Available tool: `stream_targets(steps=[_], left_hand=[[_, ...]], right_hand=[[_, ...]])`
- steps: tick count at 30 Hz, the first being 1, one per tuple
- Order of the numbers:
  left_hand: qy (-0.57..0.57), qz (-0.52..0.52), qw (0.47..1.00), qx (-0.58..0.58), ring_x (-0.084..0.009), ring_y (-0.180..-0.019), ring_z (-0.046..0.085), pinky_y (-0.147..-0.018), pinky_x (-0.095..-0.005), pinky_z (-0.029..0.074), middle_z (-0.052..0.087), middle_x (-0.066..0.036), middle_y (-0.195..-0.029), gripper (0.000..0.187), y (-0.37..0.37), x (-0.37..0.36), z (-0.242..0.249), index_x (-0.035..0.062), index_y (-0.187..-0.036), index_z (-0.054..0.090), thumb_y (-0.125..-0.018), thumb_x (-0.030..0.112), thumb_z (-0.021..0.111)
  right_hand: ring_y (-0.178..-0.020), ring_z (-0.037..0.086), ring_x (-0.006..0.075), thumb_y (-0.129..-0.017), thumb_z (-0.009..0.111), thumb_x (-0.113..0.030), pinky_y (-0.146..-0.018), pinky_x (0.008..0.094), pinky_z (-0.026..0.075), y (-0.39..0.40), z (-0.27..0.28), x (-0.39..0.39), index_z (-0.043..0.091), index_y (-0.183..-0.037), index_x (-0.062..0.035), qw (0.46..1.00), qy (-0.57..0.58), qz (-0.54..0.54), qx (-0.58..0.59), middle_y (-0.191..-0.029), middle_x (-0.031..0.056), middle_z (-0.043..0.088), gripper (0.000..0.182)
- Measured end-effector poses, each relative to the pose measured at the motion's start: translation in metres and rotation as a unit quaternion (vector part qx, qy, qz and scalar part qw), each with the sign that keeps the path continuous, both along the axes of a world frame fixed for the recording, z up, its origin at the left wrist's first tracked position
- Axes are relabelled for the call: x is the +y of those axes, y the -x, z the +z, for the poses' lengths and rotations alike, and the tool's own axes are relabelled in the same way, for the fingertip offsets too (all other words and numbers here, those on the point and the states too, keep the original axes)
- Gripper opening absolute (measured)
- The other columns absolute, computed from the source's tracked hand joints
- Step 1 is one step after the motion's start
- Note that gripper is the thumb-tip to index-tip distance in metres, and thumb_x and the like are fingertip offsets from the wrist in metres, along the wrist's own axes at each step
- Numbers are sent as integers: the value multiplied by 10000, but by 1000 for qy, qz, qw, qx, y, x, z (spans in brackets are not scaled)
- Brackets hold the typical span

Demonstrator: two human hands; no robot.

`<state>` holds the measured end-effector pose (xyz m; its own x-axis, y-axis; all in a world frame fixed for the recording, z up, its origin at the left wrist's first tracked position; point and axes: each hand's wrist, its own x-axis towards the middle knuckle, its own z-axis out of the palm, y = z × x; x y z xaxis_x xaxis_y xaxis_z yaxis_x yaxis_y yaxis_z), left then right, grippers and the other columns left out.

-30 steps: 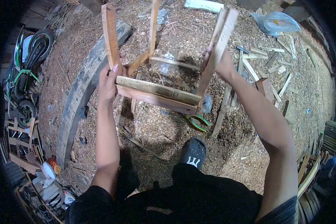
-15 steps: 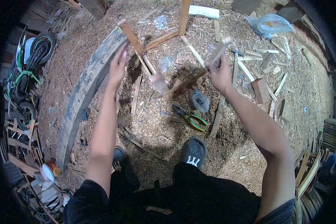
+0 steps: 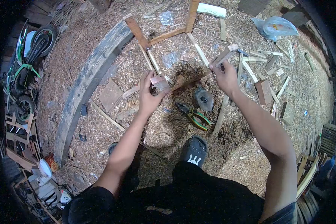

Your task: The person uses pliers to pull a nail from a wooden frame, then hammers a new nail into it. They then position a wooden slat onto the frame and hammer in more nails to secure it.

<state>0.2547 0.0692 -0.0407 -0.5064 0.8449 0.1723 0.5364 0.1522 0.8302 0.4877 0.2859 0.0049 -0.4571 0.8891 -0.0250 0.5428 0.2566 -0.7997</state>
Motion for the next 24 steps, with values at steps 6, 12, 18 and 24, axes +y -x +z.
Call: stream_targets(steps=[6,12,18,24], left_hand=[[-31,-23,999,-6,-406,-1387,419,-1134,-506,373,401,-252,-1498,773,9,-1,-7,46,-1419,481,-786,280,856],[-78,56,993,68,-436,-1274,523,-1072,-474,408,547,-279,-1362,649,4,0,-16,-9,-1359,517,-802,162,803],[-17,75,995,67,-345,-1217,603,-1078,-436,429,592,-253,-1327,687,2,1,-2,12,-1456,454,-827,55,724],[-86,43,995,-18,-313,-1156,642,-1065,-434,461,664,-208,-1193,624,37,0,-17,18,-1441,455,-848,-19,646]], right_hand=[[-899,689,278,-910,725,-175,-814,396,521,1,38,-33,723,-1052,-52,996,-24,47,-73,-920,173,715,189],[-1088,648,269,-874,752,-140,-955,390,506,-20,36,4,693,-1152,-76,936,71,328,-110,-1185,111,680,292],[-1175,597,268,-892,755,-299,-966,391,527,23,49,95,402,-1484,-47,988,113,81,-61,-1425,208,535,734],[-1305,537,292,-1007,620,-330,-1088,416,447,83,41,114,304,-1547,-92,983,78,157,-56,-1435,199,527,670]])
